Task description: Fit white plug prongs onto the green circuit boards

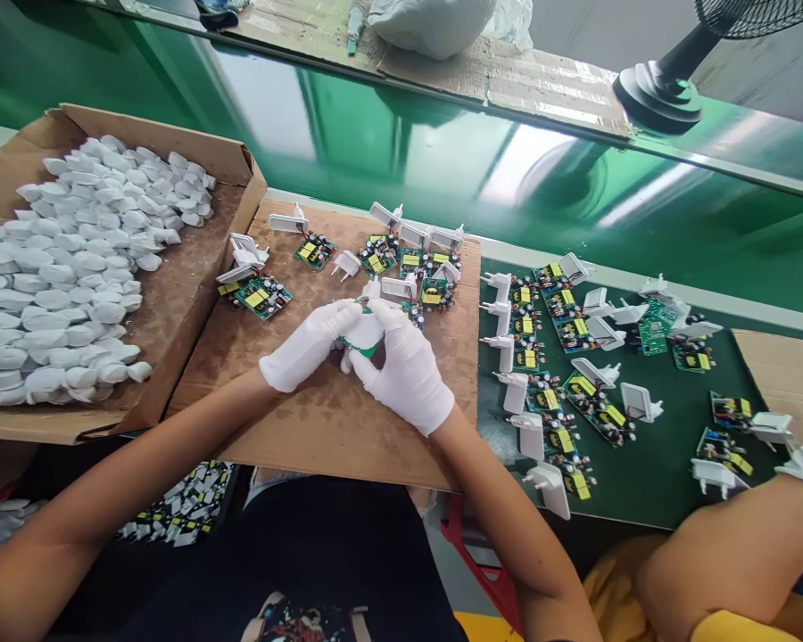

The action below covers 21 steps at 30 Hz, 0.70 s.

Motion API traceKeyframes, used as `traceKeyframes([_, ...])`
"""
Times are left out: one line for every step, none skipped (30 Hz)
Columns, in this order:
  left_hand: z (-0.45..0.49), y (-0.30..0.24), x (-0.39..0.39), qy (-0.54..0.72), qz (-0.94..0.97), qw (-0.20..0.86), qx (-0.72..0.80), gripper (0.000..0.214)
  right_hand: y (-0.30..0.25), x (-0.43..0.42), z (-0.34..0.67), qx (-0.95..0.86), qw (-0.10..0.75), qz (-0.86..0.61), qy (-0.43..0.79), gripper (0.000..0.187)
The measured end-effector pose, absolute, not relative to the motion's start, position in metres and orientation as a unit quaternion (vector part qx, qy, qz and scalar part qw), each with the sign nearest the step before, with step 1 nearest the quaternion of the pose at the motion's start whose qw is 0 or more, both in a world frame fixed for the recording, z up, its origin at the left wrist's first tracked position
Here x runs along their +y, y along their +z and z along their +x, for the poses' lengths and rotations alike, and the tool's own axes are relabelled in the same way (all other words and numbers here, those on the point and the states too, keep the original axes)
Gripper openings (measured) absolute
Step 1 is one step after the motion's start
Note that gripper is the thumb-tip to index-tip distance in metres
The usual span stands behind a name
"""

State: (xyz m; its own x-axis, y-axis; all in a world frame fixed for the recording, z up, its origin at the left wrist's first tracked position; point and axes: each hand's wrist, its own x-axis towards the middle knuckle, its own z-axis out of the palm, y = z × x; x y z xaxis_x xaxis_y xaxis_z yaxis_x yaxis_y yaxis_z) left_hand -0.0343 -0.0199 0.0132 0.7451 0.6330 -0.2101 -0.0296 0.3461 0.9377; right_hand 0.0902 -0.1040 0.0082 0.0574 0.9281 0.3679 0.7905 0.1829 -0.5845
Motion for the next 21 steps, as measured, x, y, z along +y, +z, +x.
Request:
traceKeyframes([-0.0344,0.0137,-0.0203,0.223,0.535,0.763,0.286,0.031,0.0087,-0.1035,0.0898,-0.684,0.365,-0.624,0.099,0.056])
traceKeyframes([-0.0346,0.0139,-0.0208,0.229,0.541,0.756,0.287,0.032,0.0092,-0.1031,0.0895,-0.688,0.37,-0.616,0.101,0.056])
traceKeyframes([-0.0349,0.0136,-0.0213,0.231,0.548,0.75,0.289,0.033,0.0099,-0.1027,0.0894,-0.691,0.375,-0.61,0.102,0.055])
traceKeyframes([-0.0351,0.0132,-0.0219,0.231,0.554,0.745,0.291,0.034,0.0107,-0.1024,0.0894,-0.692,0.38,-0.606,0.101,0.055])
traceKeyframes([-0.0353,0.0125,-0.0224,0.228,0.558,0.742,0.293,0.035,0.0116,-0.1022,0.0895,-0.693,0.384,-0.603,0.1,0.055])
traceKeyframes([-0.0354,0.0119,-0.0229,0.222,0.561,0.74,0.295,0.036,0.0126,-0.1021,0.0897,-0.693,0.387,-0.6,0.101,0.054])
traceKeyframes([-0.0354,0.0116,-0.0233,0.216,0.562,0.741,0.297,0.037,0.0136,-0.102,0.0899,-0.694,0.388,-0.598,0.103,0.054])
traceKeyframes([-0.0354,0.0117,-0.0237,0.211,0.563,0.741,0.3,0.038,0.0145,-0.102,0.0901,-0.695,0.39,-0.594,0.106,0.053])
traceKeyframes([-0.0354,0.0124,-0.0241,0.207,0.564,0.739,0.305,0.039,0.0152,-0.102,0.0901,-0.697,0.393,-0.589,0.112,0.053])
traceKeyframes([-0.0356,0.0135,-0.0245,0.206,0.567,0.735,0.311,0.039,0.0155,-0.1019,0.0898,-0.698,0.397,-0.584,0.118,0.052])
traceKeyframes([-0.0359,0.015,-0.0249,0.208,0.571,0.728,0.318,0.041,0.0154,-0.1018,0.0894,-0.699,0.4,-0.58,0.124,0.051])
traceKeyframes([-0.0364,0.0167,-0.0254,0.214,0.574,0.72,0.325,0.041,0.0148,-0.1017,0.0886,-0.698,0.402,-0.579,0.13,0.05])
traceKeyframes([-0.0369,0.0183,-0.0258,0.222,0.577,0.714,0.33,0.042,0.0137,-0.1015,0.0878,-0.696,0.403,-0.579,0.135,0.05])
traceKeyframes([-0.0375,0.0195,-0.0262,0.229,0.577,0.71,0.333,0.043,0.0123,-0.1013,0.0868,-0.693,0.406,-0.58,0.138,0.051])
traceKeyframes([-0.0379,0.0199,-0.0266,0.234,0.575,0.71,0.333,0.043,0.0107,-0.101,0.0859,-0.69,0.408,-0.582,0.139,0.053])
traceKeyframes([-0.0382,0.0195,-0.0267,0.239,0.57,0.713,0.331,0.043,0.009,-0.1007,0.0851,-0.685,0.412,-0.584,0.139,0.055])
traceKeyframes([-0.0383,0.0183,-0.0266,0.241,0.564,0.719,0.327,0.043,0.0076,-0.1004,0.0846,-0.68,0.416,-0.587,0.14,0.057])
traceKeyframes([-0.0381,0.0165,-0.0263,0.242,0.555,0.729,0.32,0.043,0.0064,-0.1002,0.0844,-0.674,0.421,-0.59,0.141,0.059])
traceKeyframes([-0.0378,0.0144,-0.0256,0.242,0.542,0.743,0.309,0.043,0.0057,-0.1001,0.0846,-0.668,0.424,-0.595,0.142,0.06])
traceKeyframes([-0.0375,0.0124,-0.0247,0.24,0.529,0.759,0.295,0.045,0.0055,-0.1001,0.0852,-0.662,0.425,-0.6,0.146,0.06])
traceKeyframes([-0.0373,0.0111,-0.0235,0.235,0.518,0.774,0.278,0.046,0.0058,-0.1002,0.086,-0.657,0.426,-0.603,0.152,0.059])
